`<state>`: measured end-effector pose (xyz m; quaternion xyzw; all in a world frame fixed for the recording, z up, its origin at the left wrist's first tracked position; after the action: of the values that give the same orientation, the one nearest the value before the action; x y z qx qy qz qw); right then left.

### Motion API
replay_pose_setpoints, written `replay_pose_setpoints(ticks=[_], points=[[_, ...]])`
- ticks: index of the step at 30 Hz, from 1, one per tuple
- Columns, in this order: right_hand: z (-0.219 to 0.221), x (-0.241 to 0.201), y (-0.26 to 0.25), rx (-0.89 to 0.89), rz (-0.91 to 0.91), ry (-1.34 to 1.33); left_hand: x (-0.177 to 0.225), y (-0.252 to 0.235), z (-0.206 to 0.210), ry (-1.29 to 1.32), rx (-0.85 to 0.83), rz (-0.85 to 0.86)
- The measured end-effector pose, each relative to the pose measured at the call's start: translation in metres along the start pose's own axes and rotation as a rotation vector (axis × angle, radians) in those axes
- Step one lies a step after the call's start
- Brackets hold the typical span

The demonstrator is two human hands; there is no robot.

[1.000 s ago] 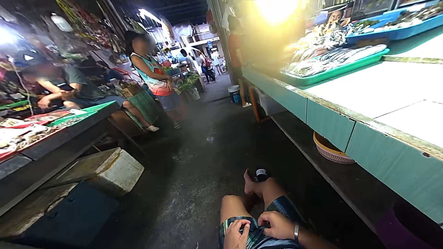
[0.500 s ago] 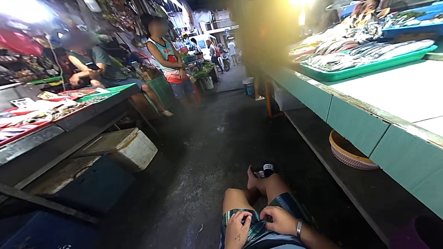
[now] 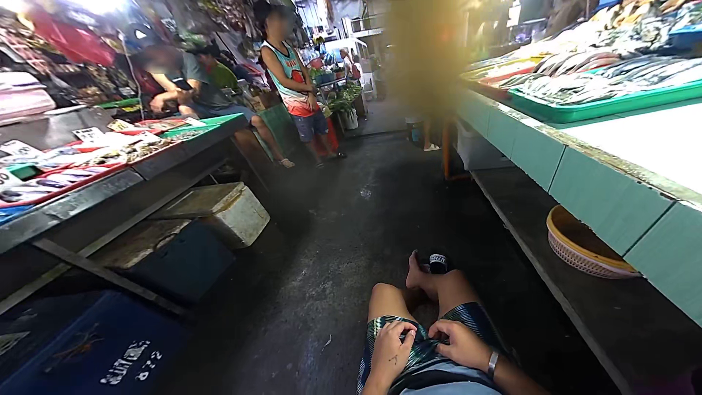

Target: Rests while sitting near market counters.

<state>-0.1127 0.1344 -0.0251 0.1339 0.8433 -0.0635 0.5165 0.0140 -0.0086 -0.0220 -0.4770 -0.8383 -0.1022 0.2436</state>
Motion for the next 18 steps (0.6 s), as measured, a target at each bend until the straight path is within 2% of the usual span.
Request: replay_pose_setpoints(ticks=[6,18], points=[[0.008,-0.007,-0.011,-0.060,0.018,0.037,-0.013,0.005,-0.006,0.038,0.017,-0.038],[-0.005,0.007,0.004,0.032,0.026,-0.001,0.011,-0.004,0.005,0.016,-0.019,0.047]])
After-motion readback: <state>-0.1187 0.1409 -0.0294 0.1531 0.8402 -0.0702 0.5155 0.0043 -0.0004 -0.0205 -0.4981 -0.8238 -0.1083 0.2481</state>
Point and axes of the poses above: each hand's wrist, its own y-axis away from the middle knuckle, its own z-axis out of the palm, x = y × z, the point moved 7 cm from there along -y, towards the middle knuckle, and after that the axes turned 7 degrees about -y, right-handed, at the moved point
